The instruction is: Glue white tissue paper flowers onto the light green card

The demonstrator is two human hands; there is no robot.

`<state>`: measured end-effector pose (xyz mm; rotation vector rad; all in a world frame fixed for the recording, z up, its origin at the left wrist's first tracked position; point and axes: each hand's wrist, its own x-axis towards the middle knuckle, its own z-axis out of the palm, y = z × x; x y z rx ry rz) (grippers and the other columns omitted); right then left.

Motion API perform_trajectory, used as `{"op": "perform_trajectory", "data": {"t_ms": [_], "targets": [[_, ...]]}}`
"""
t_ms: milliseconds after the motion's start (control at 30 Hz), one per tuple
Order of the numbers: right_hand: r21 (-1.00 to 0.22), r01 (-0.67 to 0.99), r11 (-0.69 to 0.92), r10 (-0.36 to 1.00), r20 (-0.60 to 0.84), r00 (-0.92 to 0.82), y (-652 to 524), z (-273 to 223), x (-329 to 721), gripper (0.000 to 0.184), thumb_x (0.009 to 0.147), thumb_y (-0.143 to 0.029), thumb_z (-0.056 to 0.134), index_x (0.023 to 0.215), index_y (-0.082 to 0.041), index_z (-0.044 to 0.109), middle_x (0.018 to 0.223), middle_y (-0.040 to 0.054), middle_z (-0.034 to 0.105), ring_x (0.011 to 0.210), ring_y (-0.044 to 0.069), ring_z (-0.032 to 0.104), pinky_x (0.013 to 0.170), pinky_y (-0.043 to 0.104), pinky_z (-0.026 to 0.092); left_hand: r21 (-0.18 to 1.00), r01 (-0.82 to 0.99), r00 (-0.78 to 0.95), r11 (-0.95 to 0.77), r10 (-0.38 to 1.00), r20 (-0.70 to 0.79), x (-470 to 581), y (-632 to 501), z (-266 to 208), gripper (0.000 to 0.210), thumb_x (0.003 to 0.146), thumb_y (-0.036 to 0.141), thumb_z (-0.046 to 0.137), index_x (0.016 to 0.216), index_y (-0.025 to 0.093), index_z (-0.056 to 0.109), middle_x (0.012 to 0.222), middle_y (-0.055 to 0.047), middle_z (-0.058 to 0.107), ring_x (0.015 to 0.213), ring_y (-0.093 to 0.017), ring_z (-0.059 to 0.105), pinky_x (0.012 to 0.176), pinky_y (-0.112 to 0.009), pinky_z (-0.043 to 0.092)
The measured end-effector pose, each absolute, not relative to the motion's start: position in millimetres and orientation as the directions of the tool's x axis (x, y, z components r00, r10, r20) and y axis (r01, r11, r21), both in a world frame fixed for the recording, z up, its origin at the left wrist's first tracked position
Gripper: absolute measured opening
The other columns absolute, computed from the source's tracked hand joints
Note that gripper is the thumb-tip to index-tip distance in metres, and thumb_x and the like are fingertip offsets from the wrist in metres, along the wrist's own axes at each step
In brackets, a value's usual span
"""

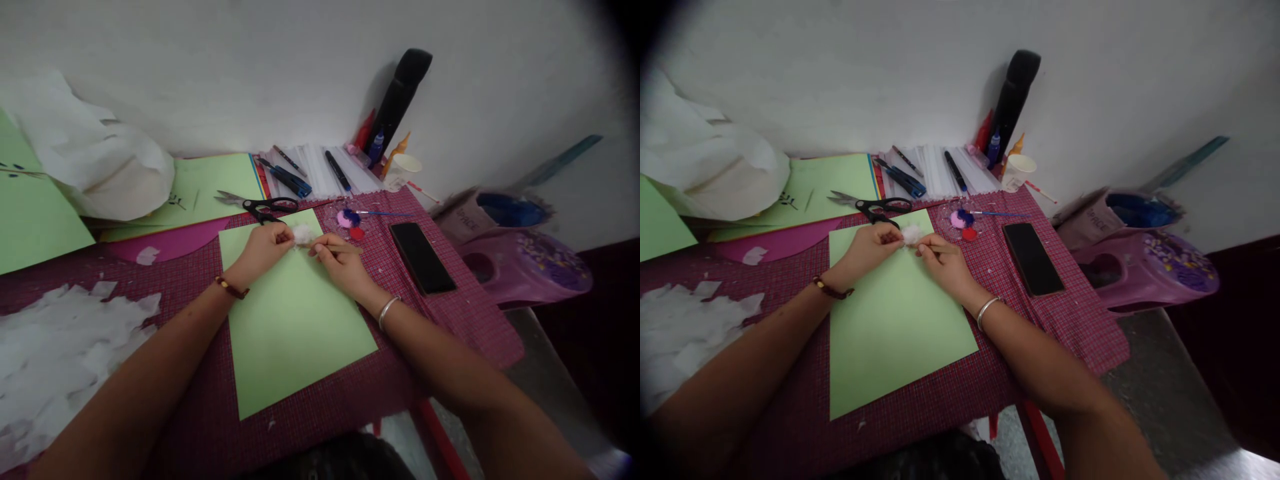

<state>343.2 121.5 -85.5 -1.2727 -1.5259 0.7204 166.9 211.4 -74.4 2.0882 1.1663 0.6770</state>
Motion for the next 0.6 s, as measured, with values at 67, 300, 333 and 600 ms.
{"op": "perform_trajectory", "data": {"t_ms": [67, 300, 333, 600], "targets": [[-0.817, 0.482, 0.316, 0.938, 0.346, -0.029, 119, -84, 343, 0.016, 0.094, -0.026, 0.048, 0.088, -0.02, 0.062, 0.081, 0.001, 0.064, 0.075, 0.015, 0.059, 0.069, 0.028, 0.045, 0.759, 0.515, 0.468, -0.398, 0.873, 0.139, 166, 213, -77, 0.004, 0.074, 0.018, 0.061, 0.075, 0.016, 0.064, 0.067, 0.001, 0.064, 0.062, -0.013, 0.055, 0.058, -0.024, 0.038], [-0.223, 0.853, 0.472, 0.871, 0.266, -0.413, 105, -71, 336, 0.024, 0.093, -0.01, 0.045, 0.107, -0.014, 0.064, 0.101, 0.0125, 0.067, 0.085, 0.023, 0.054, 0.079, 0.037, 0.046, 0.877, 0.37, 0.25, -0.308, 0.942, 0.226, 161, 216, -81, 0.015, 0.079, 0.031, 0.059, 0.073, 0.017, 0.062, 0.067, 0.001, 0.06, 0.062, -0.013, 0.052, 0.058, -0.024, 0.039], [-0.166, 0.864, 0.476, 0.869, 0.24, -0.432, 104, -70, 335, 0.025, 0.091, -0.008, 0.046, 0.109, -0.012, 0.063, 0.102, 0.0137, 0.066, 0.085, 0.024, 0.053, 0.08, 0.038, 0.046, 0.887, 0.367, 0.196, -0.281, 0.955, 0.222, 159, 216, -80, 0.016, 0.079, 0.032, 0.059, 0.073, 0.017, 0.061, 0.065, 0.002, 0.058, 0.06, -0.012, 0.05, 0.056, -0.024, 0.038], [-0.521, 0.715, 0.466, 0.872, 0.409, -0.27, 106, -82, 342, 0.021, 0.095, -0.016, 0.044, 0.101, -0.017, 0.064, 0.098, 0.0094, 0.068, 0.087, 0.02, 0.059, 0.08, 0.036, 0.048, 0.859, 0.486, 0.11, -0.16, 0.986, 0.122, 55, 212, -40, 0.019, 0.076, 0.037, 0.066, 0.072, 0.018, 0.062, 0.061, 0.002, 0.056, 0.055, -0.011, 0.046, 0.051, -0.024, 0.034]]}}
